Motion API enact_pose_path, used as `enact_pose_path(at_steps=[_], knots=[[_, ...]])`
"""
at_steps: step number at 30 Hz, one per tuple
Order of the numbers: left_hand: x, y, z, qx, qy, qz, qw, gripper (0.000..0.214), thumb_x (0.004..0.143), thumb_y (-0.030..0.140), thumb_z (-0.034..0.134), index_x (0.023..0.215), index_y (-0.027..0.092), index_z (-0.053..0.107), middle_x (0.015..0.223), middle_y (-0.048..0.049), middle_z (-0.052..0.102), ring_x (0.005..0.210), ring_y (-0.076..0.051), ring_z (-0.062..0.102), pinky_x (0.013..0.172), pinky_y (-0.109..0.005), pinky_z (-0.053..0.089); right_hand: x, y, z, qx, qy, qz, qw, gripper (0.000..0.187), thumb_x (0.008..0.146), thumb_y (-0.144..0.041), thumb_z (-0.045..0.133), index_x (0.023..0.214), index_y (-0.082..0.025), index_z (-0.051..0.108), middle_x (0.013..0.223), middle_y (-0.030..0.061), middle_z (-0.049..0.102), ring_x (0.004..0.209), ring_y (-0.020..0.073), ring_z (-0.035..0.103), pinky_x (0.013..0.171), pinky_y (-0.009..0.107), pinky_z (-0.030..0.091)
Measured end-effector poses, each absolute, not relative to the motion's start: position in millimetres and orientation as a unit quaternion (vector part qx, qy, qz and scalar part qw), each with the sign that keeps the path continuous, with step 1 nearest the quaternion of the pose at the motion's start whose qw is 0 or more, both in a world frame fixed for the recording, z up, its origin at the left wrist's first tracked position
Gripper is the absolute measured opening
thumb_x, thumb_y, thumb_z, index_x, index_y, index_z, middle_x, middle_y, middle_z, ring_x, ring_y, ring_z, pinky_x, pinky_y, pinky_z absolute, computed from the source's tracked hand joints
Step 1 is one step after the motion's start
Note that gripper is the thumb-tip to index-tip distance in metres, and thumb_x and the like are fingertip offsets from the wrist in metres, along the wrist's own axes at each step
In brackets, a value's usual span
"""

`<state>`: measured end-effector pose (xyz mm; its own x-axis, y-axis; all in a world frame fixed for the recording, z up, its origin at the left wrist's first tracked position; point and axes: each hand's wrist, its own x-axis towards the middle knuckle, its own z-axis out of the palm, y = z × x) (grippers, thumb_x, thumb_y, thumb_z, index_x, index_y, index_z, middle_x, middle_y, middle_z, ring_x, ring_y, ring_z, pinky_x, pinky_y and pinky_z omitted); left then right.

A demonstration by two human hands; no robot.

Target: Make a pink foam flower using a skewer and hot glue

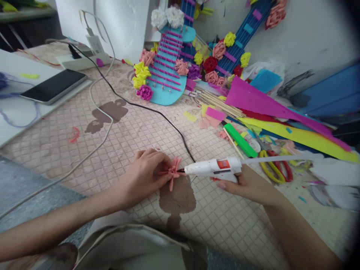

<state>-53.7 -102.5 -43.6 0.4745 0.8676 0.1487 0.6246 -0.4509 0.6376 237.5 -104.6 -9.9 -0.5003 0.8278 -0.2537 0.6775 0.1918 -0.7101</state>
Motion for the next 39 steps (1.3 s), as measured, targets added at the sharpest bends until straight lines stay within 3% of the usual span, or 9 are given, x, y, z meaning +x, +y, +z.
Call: enact_pose_path(at_steps=[12, 20, 29, 34, 39], knots=[[-55, -103, -44, 0.819, 0.451, 0.240, 0.263, 0.013, 0.084, 0.032, 0.064, 0.089, 0.022, 0.058, 0.084, 0.0035, 0.064, 0.086, -0.018, 0.056, 0.082, -0.035, 0.033, 227, -101, -13, -0.473, -0.765, 0.428, 0.085, 0.030, 0.085, -0.047, 0.057, 0.089, -0.018, 0.066, 0.065, -0.0004, 0.055, 0.055, 0.0108, 0.045, 0.047, 0.021, 0.035], [-55, -104, -43, 0.818, 0.456, 0.232, 0.264, 0.011, 0.083, 0.030, 0.063, 0.086, 0.021, 0.058, 0.083, 0.0029, 0.063, 0.086, -0.018, 0.055, 0.081, -0.035, 0.033, 245, -106, -21, -0.492, -0.756, 0.425, 0.075, 0.028, 0.084, -0.045, 0.059, 0.095, -0.020, 0.066, 0.068, 0.0002, 0.058, 0.059, 0.0126, 0.049, 0.048, 0.022, 0.039], [-54, -104, -44, 0.814, 0.461, 0.238, 0.261, 0.007, 0.082, 0.026, 0.062, 0.087, 0.022, 0.059, 0.083, 0.0025, 0.064, 0.086, -0.018, 0.056, 0.081, -0.035, 0.033, 248, -105, -14, -0.488, -0.770, 0.406, 0.054, 0.029, 0.082, -0.047, 0.060, 0.083, -0.019, 0.066, 0.060, -0.0019, 0.054, 0.051, 0.0102, 0.044, 0.043, 0.021, 0.033], [-52, -104, -44, 0.808, 0.464, 0.244, 0.270, 0.008, 0.082, 0.027, 0.063, 0.085, 0.021, 0.059, 0.082, 0.0019, 0.064, 0.085, -0.019, 0.056, 0.079, -0.036, 0.033, 257, -98, -8, -0.483, -0.761, 0.414, 0.125, 0.032, 0.079, -0.050, 0.062, 0.082, -0.019, 0.068, 0.060, -0.0004, 0.057, 0.052, 0.0119, 0.049, 0.045, 0.022, 0.037], [-54, -105, -48, 0.806, 0.459, 0.256, 0.272, 0.008, 0.083, 0.028, 0.062, 0.086, 0.022, 0.058, 0.085, 0.0015, 0.063, 0.088, -0.019, 0.054, 0.081, -0.037, 0.033, 249, -82, -10, -0.584, -0.691, 0.357, 0.232, 0.038, 0.082, -0.053, 0.057, 0.071, -0.017, 0.064, 0.052, -0.0008, 0.054, 0.049, 0.0124, 0.049, 0.045, 0.024, 0.037]])
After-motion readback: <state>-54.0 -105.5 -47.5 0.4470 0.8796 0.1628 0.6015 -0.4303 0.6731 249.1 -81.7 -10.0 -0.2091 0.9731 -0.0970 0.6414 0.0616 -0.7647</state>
